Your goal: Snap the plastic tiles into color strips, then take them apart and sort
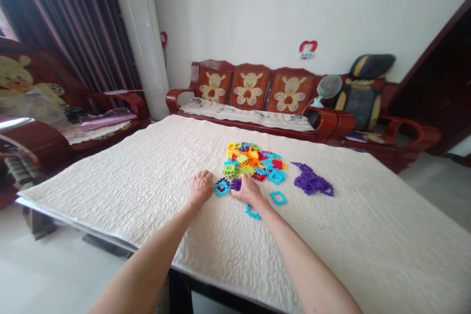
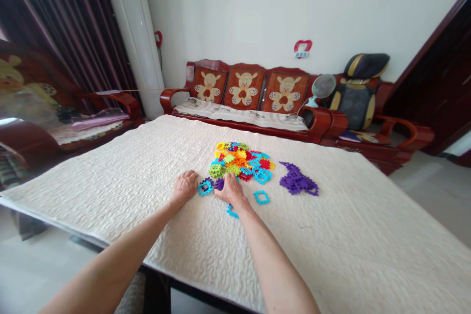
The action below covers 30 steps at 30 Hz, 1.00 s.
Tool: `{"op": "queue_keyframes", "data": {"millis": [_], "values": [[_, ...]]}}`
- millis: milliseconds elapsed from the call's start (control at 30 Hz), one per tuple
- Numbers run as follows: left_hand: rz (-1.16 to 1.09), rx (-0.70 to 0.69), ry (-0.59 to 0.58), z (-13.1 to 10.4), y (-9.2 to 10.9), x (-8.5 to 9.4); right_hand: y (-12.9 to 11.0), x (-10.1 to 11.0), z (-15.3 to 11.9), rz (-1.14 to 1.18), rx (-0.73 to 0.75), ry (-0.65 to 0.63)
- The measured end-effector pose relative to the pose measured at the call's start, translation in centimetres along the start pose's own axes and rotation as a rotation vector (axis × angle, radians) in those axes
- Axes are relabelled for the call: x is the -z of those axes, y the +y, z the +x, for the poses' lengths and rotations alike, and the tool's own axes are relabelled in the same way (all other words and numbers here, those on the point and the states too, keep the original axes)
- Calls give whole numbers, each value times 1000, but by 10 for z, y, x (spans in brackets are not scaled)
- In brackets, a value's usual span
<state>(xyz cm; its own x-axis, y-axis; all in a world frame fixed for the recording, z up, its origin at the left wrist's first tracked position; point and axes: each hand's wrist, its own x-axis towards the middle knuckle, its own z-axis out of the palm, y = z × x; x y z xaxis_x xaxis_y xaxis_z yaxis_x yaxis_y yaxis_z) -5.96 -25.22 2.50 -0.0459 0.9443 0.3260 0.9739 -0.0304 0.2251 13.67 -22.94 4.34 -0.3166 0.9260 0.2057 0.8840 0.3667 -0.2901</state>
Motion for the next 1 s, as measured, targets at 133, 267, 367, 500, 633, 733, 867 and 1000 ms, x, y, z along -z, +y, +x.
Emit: {"op": "queue_keyframes", "data": {"millis": [133,267,367,500,633,733,867,1000], "values": [[-2,18,-25,1,1,2,21,0,-8,107,-29,201],[0,4,-16,3,0,-2,69,20,-17,134,-55,308],[6,8,-22,5,-1,-6,120,46,-26,64,-146,327],[8,11,-21,6,-2,-8,181,81,-32,-102,-375,296],[26,13,-34,5,-1,-5,212,103,-31,-166,-519,255],[30,13,-37,5,0,-4,209,102,-32,-206,-466,292],[-3,17,-29,5,-2,-5,161,79,-34,-72,-129,293],[-87,35,-30,6,-7,-7,74,39,-32,150,149,203]]}}
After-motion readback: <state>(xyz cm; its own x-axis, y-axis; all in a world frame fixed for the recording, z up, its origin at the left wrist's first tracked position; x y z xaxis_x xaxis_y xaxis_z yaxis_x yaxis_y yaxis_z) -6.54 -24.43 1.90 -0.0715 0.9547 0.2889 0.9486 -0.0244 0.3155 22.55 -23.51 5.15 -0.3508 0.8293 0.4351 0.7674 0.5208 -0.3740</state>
